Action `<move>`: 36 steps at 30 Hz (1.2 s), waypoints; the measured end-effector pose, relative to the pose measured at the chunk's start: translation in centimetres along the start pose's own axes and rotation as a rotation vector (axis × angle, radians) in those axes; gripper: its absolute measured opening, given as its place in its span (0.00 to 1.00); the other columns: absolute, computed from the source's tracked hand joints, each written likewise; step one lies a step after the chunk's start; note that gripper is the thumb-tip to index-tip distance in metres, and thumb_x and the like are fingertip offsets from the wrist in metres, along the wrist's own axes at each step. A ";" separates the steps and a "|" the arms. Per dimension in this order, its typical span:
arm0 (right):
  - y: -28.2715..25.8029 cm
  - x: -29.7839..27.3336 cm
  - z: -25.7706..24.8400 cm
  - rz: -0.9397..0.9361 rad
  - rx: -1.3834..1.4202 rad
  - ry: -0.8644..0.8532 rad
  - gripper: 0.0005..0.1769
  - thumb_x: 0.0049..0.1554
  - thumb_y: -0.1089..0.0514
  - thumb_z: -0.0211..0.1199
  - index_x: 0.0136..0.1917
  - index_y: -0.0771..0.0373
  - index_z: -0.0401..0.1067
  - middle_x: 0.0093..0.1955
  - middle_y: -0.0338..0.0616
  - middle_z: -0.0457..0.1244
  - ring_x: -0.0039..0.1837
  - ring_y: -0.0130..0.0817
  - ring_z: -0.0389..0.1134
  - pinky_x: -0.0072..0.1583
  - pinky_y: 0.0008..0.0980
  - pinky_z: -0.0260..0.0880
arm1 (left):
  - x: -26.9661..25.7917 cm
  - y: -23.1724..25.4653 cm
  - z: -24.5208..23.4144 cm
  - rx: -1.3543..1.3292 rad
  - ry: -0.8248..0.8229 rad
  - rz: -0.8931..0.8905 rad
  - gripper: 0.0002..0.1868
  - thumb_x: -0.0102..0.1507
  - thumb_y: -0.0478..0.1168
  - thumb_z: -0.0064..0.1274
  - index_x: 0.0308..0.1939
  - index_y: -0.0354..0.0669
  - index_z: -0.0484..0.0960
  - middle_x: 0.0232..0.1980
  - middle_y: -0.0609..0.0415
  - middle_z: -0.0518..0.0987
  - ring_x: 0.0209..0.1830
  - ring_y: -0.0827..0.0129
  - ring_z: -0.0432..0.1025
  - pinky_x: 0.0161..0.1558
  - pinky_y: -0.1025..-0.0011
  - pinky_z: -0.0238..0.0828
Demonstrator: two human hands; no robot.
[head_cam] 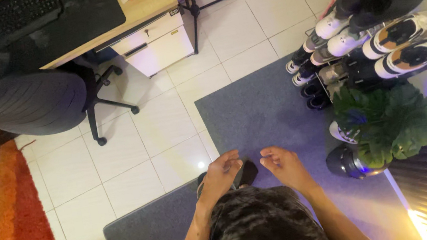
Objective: The person organizes items on a desk, including a keyboard, mouse, and a small electronic device. They then move a chair, pick up a lanyard from a shelf, and place it on a wardrobe. Finally, they pick up a pair of shoes from a shoe rack and place them back.
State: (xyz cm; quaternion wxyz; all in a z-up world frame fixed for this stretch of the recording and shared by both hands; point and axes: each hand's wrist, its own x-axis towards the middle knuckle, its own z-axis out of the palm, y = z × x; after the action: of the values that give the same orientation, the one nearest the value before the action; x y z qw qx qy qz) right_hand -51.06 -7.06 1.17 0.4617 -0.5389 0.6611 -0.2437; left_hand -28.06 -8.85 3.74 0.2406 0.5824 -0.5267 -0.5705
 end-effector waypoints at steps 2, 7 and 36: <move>-0.2 0.2 -0.9 0.046 0.001 -0.007 0.19 0.55 0.53 0.67 0.58 0.61 0.77 0.51 0.49 0.74 0.54 0.38 0.76 0.58 0.36 0.75 | 0.1 1.3 0.3 0.094 -0.002 -0.120 0.25 0.64 0.47 0.56 0.64 0.43 0.77 0.61 0.50 0.82 0.62 0.61 0.76 0.61 0.63 0.70; 0.7 1.2 -3.1 0.047 0.025 0.006 0.19 0.55 0.53 0.67 0.59 0.61 0.77 0.53 0.48 0.74 0.56 0.38 0.75 0.59 0.36 0.74 | 2.1 2.7 2.2 0.096 -0.007 -0.030 0.25 0.64 0.46 0.58 0.63 0.42 0.79 0.61 0.47 0.82 0.63 0.59 0.76 0.64 0.63 0.71; 7.2 24.8 -15.0 0.317 0.201 0.544 0.26 0.54 0.50 0.69 0.64 0.61 0.71 0.56 0.52 0.71 0.53 0.43 0.77 0.53 0.40 0.77 | 39.8 14.3 3.2 0.149 -0.522 0.172 0.24 0.65 0.43 0.57 0.63 0.35 0.77 0.58 0.45 0.84 0.55 0.62 0.81 0.56 0.67 0.77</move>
State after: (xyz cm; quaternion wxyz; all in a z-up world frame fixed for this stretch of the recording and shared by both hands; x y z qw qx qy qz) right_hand -67.47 -30.79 -6.55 0.3513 -0.2964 0.8085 -0.3676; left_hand -44.00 -47.90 -0.76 0.1007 0.3851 -0.6587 -0.6385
